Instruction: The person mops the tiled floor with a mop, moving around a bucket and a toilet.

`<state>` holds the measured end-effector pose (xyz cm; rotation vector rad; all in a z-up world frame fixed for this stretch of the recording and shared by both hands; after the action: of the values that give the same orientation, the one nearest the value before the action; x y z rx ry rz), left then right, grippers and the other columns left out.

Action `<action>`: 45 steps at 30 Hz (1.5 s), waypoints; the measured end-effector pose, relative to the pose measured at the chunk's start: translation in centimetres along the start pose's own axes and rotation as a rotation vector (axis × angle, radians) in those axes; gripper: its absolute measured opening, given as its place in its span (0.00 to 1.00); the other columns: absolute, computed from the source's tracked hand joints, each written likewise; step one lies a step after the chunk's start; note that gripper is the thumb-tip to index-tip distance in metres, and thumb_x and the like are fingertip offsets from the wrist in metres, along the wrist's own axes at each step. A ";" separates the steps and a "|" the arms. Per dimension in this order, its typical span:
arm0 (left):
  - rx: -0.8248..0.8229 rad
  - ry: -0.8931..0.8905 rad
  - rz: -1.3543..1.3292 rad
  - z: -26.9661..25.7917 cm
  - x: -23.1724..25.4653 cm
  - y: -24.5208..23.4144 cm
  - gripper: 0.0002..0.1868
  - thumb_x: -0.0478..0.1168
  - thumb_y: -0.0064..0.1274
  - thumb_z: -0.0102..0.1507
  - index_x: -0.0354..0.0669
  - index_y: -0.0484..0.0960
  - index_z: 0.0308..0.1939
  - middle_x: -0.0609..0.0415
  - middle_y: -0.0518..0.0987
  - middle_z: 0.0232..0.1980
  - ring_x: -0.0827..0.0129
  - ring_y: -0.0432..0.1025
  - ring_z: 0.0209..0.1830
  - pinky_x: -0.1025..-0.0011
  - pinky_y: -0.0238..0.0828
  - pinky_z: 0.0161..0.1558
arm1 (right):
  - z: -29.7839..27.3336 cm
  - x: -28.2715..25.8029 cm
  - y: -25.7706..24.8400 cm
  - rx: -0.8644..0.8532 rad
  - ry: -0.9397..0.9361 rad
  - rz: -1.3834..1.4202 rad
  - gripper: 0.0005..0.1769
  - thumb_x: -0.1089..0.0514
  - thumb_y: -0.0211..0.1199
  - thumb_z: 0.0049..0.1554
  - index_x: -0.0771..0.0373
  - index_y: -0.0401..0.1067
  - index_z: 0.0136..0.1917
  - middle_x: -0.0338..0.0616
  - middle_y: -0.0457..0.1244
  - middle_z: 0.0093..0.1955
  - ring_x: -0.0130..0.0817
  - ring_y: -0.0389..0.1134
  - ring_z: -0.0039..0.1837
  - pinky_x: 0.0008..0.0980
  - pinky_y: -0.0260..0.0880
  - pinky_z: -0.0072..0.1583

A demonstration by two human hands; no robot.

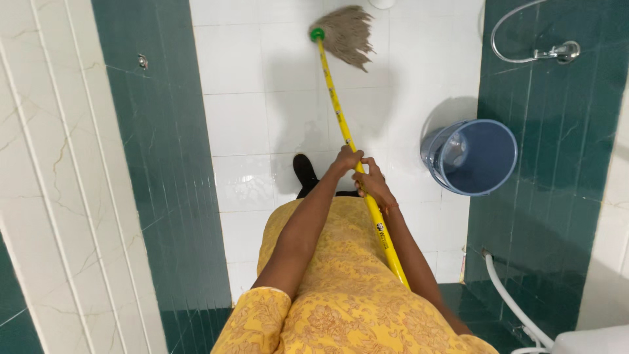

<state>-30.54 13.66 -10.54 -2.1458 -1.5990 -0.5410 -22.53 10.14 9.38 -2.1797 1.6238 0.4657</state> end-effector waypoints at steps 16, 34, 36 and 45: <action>0.167 -0.108 -0.560 -6.0 -12.7 -17.6 0.12 0.43 0.51 0.62 0.35 0.76 0.36 0.52 0.74 0.30 0.70 0.67 0.22 0.69 0.62 0.23 | 2.9 -1.2 18.3 -0.442 -0.214 -0.361 0.34 0.64 0.62 0.55 0.59 0.56 0.72 0.40 0.61 0.37 0.28 0.64 0.31 0.32 0.70 0.31; 0.143 0.011 -0.364 -4.9 -7.7 3.1 0.18 0.45 0.54 0.62 0.27 0.76 0.38 0.50 0.76 0.30 0.67 0.73 0.28 0.65 0.71 0.31 | -2.7 6.1 -1.5 -0.228 -0.160 -0.400 0.44 0.62 0.60 0.58 0.52 0.48 0.83 0.45 0.61 0.35 0.29 0.62 0.31 0.30 0.68 0.34; 0.106 0.043 -0.346 -4.5 -6.1 6.9 0.19 0.44 0.53 0.61 0.23 0.76 0.37 0.47 0.76 0.30 0.63 0.71 0.29 0.62 0.69 0.32 | -3.4 6.1 -4.5 -0.210 -0.243 -0.355 0.45 0.62 0.62 0.56 0.54 0.48 0.82 0.40 0.62 0.36 0.26 0.63 0.32 0.31 0.71 0.33; -0.120 0.058 -0.012 -2.8 0.1 26.3 0.27 0.48 0.55 0.60 0.21 0.74 0.47 0.40 0.79 0.37 0.60 0.75 0.32 0.62 0.73 0.33 | -6.8 12.9 -21.5 0.088 -0.150 -0.119 0.41 0.62 0.62 0.57 0.55 0.54 0.81 0.41 0.60 0.30 0.28 0.60 0.27 0.29 0.64 0.32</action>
<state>-5.39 5.43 -10.50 -2.1858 -1.5860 -0.7133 1.95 1.61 11.38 -2.1092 1.4012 0.4999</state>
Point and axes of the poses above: each hand's wrist, its own z-axis towards the middle knuckle, its own y-axis out of the palm, x = y × z, the point moved 10 cm from there along z, towards the middle knuckle
